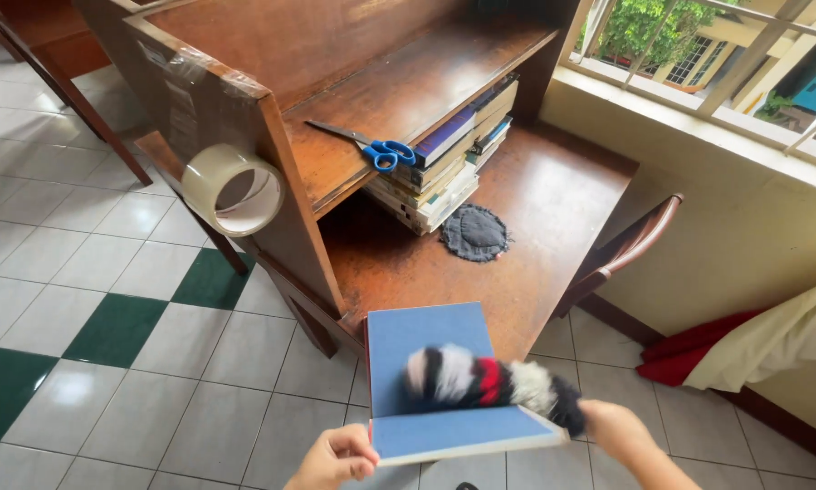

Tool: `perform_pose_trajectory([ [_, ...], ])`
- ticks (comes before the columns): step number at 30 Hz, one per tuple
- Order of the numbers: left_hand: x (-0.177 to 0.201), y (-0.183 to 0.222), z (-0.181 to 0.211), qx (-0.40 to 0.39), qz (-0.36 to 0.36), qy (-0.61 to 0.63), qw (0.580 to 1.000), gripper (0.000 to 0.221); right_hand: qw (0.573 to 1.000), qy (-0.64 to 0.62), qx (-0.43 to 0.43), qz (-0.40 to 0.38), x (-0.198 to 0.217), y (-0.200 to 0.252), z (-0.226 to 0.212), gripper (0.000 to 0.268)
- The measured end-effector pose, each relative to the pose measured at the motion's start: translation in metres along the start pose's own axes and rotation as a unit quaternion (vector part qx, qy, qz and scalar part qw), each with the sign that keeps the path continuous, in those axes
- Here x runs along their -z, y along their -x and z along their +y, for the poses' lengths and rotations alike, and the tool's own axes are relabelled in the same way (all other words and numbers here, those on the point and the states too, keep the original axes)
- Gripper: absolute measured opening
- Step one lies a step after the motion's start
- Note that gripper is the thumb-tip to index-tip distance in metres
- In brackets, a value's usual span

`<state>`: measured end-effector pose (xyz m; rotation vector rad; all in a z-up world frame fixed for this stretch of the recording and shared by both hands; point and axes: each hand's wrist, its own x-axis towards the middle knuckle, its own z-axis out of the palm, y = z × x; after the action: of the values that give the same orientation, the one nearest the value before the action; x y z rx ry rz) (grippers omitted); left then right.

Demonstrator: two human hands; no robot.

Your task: The person applies clear tape to the spine of a book titled 'Managing Human Resources' using scissors to cut the tape. They smooth the tape along the spine, open the book to check the interior, and then dust the cover with a feather duster.

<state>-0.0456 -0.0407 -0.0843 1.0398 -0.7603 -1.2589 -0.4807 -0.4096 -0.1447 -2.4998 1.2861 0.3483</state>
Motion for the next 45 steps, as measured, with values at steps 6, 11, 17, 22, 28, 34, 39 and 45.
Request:
perform_pose_trajectory([
  [6, -0.048, -0.055, 0.05, -0.01, 0.265, 0.018, 0.964, 0.095, 0.855, -0.31, -0.368, 0.193, 0.06, 0.021, 0.038, 0.037],
  [11, -0.061, -0.083, 0.016, 0.237, 0.362, -0.03, 0.901, 0.096, 0.925, -0.026, -0.16, 0.343, -0.137, -0.025, 0.063, 0.023],
  [17, -0.04, -0.079, -0.059, 0.236, 0.369, 0.169, 0.883, 0.056, 0.982, -0.147, -0.12, -0.016, -0.027, 0.028, -0.126, 0.017],
  [22, -0.031, -0.079, -0.108, 0.205, 0.348, 0.157, 0.901, 0.045, 0.998, -0.021, 0.061, -0.025, -0.036, 0.019, -0.161, 0.011],
  [28, -0.067, -0.049, -0.134, 0.213, 0.329, 0.357, 0.848, 0.054, 0.982, -0.143, -0.124, -0.01, -0.015, 0.023, -0.145, 0.028],
  [34, -0.052, -0.052, -0.177, 0.294, 0.296, 0.351, 0.838, 0.069, 0.98, -0.131, -0.151, 0.018, -0.019, 0.003, -0.107, 0.018],
  [39, -0.049, -0.056, -0.183, 0.256, 0.26, 0.29, 0.885, 0.068, 0.997, 0.036, 0.071, 0.016, -0.003, -0.01, -0.078, 0.042],
  [45, -0.049, -0.059, -0.202, 0.283, 0.287, 0.335, 0.851, 0.043, 0.982, 0.022, 0.188, 0.021, -0.052, 0.009, -0.092, 0.015],
])
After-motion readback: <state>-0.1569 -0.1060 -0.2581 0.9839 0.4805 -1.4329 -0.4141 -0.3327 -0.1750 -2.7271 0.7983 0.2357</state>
